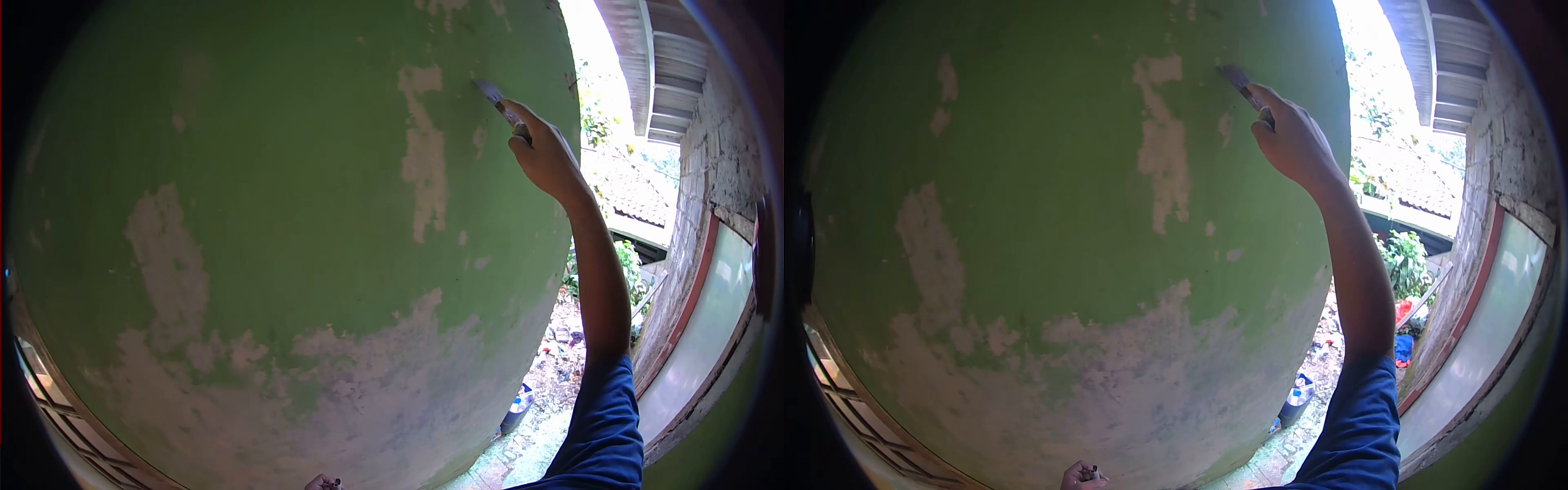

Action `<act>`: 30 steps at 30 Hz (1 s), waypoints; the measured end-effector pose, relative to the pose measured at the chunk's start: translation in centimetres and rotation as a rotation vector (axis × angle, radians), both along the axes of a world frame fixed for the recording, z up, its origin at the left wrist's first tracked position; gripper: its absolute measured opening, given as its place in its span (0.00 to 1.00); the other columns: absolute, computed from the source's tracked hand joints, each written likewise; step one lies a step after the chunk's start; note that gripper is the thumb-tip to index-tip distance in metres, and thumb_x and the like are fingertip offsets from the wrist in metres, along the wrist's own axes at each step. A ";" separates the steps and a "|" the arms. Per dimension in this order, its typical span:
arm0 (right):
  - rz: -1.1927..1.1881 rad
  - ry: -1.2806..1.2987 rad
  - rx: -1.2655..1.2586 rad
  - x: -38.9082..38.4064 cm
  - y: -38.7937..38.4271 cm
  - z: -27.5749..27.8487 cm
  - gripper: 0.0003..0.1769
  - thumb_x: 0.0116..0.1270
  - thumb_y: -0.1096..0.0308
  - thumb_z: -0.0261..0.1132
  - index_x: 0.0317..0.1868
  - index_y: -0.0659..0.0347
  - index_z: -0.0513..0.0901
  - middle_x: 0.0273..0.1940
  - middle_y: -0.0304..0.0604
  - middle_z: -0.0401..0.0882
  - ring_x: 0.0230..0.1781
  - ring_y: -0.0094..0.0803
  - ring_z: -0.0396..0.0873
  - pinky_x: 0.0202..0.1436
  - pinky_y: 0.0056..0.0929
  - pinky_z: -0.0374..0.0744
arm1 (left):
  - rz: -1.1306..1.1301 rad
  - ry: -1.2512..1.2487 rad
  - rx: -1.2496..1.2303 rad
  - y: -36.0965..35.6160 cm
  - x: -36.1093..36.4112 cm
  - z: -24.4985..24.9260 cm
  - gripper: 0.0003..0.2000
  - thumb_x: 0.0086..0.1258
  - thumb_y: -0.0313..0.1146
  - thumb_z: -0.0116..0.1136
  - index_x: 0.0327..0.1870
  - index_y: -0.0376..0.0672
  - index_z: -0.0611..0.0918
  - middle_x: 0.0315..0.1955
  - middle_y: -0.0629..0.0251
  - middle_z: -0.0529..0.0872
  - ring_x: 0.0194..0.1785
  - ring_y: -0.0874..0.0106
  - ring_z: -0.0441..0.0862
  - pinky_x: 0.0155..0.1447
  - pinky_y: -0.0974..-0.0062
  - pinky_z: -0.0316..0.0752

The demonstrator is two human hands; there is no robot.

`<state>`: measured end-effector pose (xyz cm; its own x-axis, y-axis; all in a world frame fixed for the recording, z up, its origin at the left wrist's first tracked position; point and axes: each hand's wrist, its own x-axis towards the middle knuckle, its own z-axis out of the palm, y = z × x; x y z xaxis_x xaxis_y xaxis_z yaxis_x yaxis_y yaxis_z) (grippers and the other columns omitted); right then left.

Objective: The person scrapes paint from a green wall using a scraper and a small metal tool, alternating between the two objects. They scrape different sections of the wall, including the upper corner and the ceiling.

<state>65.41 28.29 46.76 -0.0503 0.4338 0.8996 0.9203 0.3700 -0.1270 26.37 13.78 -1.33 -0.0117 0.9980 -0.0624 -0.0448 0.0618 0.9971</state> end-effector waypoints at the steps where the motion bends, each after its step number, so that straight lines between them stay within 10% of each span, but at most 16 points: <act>1: -0.011 0.008 0.025 -0.4 0.3 0.4 0.27 0.58 0.67 0.55 0.61 0.56 0.68 0.32 0.56 0.77 0.31 0.44 0.77 0.39 0.40 0.73 | 0.001 0.033 0.005 0.1 -0.5 -0.8 0.11 0.58 0.21 0.56 0.24 0.49 0.67 0.19 0.80 0.63 0.23 0.85 0.60 0.26 0.82 0.58; 14: -0.017 0.116 0.052 -2.2 2.6 10.4 0.22 0.67 0.56 0.55 0.61 0.50 0.70 0.18 0.37 0.65 0.06 0.24 0.62 0.10 0.27 0.63 | -0.123 -0.125 0.028 2.6 -7.9 -5.9 0.09 0.58 0.21 0.57 0.32 0.46 0.70 0.25 0.75 0.75 0.31 0.85 0.68 0.39 0.85 0.66; 30: -0.141 0.016 -0.002 -1.3 2.5 12.2 0.21 0.68 0.59 0.51 0.60 0.52 0.68 0.23 0.40 0.69 0.09 0.23 0.64 0.10 0.25 0.67 | -0.062 -0.076 0.010 1.2 -10.0 -0.4 0.12 0.53 0.18 0.56 0.27 0.48 0.68 0.20 0.79 0.65 0.26 0.84 0.62 0.33 0.85 0.61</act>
<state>64.16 30.78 58.96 0.0255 0.4370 0.8991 0.9612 0.2364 -0.1422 16.39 14.99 -1.72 0.0540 0.9972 -0.0513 -0.1163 0.0573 0.9916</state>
